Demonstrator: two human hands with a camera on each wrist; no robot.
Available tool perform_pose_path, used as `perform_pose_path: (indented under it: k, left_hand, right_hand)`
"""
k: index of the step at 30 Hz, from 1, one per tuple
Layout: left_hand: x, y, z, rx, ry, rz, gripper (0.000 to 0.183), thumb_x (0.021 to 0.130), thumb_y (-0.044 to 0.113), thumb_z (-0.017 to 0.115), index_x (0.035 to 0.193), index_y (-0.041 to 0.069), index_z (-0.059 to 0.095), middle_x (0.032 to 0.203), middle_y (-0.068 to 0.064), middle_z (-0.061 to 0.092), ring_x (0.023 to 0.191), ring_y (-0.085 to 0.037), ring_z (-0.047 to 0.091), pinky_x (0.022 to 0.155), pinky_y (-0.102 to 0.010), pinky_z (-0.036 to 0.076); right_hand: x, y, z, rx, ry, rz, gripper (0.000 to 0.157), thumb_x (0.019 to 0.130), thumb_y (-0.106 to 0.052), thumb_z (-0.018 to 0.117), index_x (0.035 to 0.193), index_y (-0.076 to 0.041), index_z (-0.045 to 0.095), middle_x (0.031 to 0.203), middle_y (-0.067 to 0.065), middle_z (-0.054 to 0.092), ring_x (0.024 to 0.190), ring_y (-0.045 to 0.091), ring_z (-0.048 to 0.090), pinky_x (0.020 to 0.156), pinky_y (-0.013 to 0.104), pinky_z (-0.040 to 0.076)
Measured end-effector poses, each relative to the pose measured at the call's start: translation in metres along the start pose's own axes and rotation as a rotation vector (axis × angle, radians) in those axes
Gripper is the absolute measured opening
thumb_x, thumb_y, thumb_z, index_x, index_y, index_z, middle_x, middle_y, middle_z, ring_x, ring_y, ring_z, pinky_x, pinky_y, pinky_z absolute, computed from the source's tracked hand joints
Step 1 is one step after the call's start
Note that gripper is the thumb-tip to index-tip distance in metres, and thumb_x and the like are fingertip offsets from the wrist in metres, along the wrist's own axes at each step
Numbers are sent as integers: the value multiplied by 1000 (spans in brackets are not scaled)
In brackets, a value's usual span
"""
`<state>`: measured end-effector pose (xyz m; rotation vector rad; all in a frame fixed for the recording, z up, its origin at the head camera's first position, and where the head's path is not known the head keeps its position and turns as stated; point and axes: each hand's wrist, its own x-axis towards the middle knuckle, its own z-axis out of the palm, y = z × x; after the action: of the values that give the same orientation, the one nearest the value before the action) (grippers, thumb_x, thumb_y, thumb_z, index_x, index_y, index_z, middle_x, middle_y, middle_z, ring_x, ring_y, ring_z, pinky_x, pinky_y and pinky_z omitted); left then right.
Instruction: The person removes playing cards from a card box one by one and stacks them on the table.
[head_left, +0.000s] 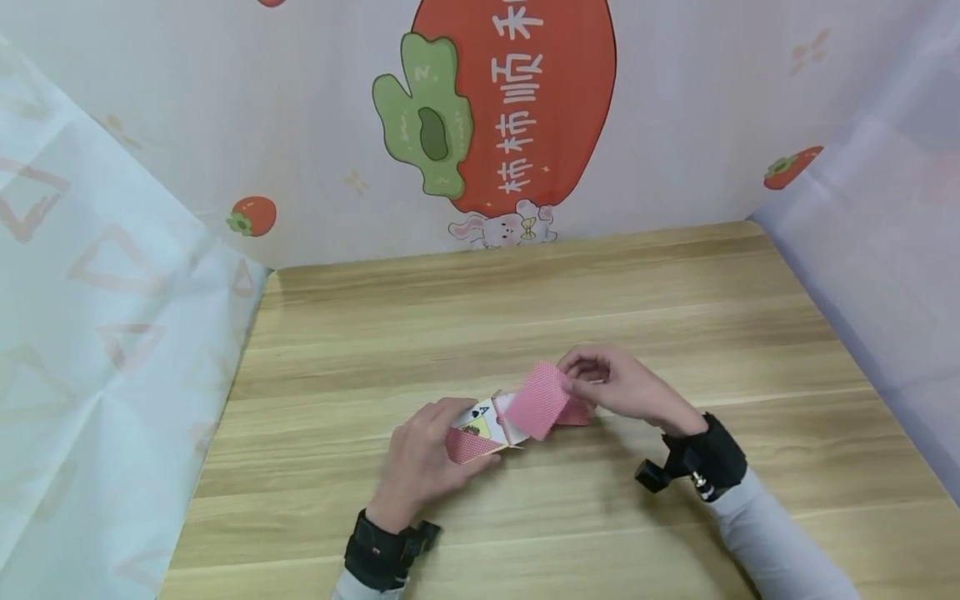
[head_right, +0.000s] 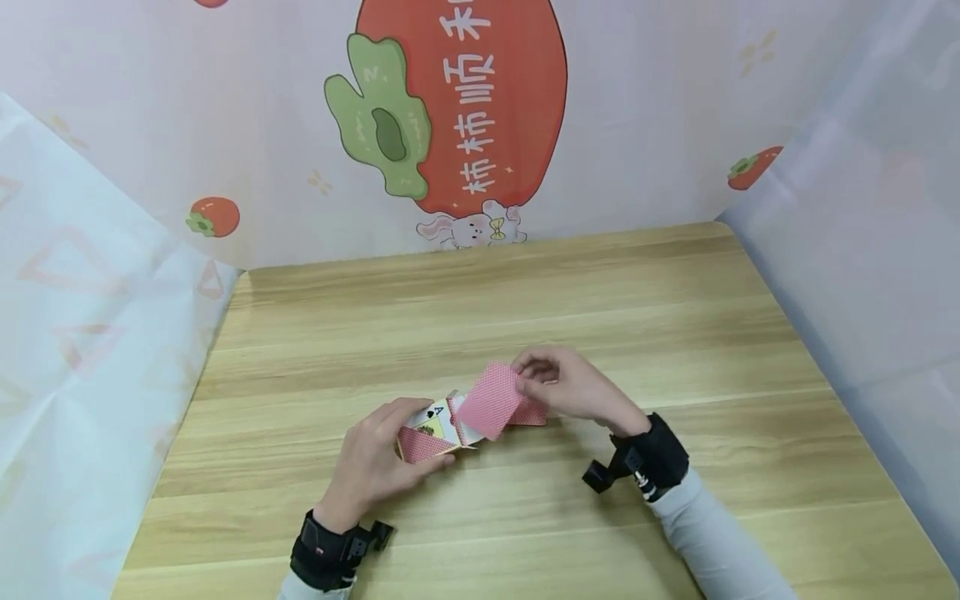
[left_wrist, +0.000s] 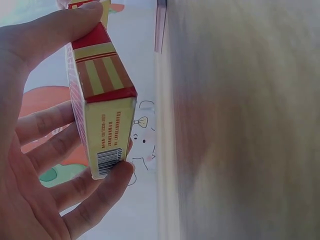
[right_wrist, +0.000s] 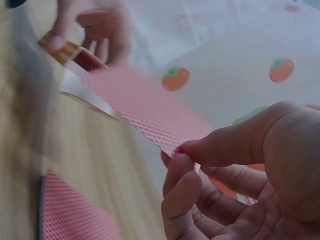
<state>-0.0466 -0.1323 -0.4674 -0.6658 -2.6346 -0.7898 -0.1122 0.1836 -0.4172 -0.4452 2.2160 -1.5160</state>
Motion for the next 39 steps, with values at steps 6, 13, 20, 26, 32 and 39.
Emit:
perform_pose_path:
  k: [6,13,20,26,32,39]
  left_hand:
    - [1,0,3,-2,1,14,72,66,58,89,122,15,70,110,4,74,89,-10,68,67,-30,57]
    - [0,0,4,0,-17,10,73,66,59,89,122,15,70,112,3,75,90,-11,69,69,-31,58]
    - [0,0,5,-5,-6,23,73,64,55,91,121,15,70,110,4,74,89,-10,68,67,-30,58]
    - [-1,0,7,-20,-21,34,74,65,54,91,123,13,69,113,2,74,91,-12,69,70,-32,58]
    - [-1,0,6,-24,-31,23,74,65,55,91,123,13,69,113,2,74,93,-11,69,71,-32,58]
    - [-1,0,6,-24,-36,17,73,65,54,91,123,14,70,113,3,74,94,-11,69,71,-31,58]
  right_hand:
    - [5,11,-23,28,73,35,30,98,-29,69,121,-10,74,113,10,72,91,37,66,76,41,57]
    - [16,31,-26,48,114,74,31,96,-23,71,120,-4,74,118,16,71,94,23,73,80,44,61]
    - [27,50,-17,-4,172,82,24,93,-18,75,109,-1,75,104,17,70,82,21,73,72,36,61]
    - [31,57,-5,-207,259,-17,14,90,-13,77,101,-4,79,96,12,73,76,16,70,64,27,57]
    - [31,57,6,-392,341,-119,8,88,-10,79,95,-6,79,84,4,70,69,15,59,60,27,47]
    - [31,55,10,-423,333,-88,8,90,-10,77,96,-5,78,88,5,66,71,15,57,61,27,47]
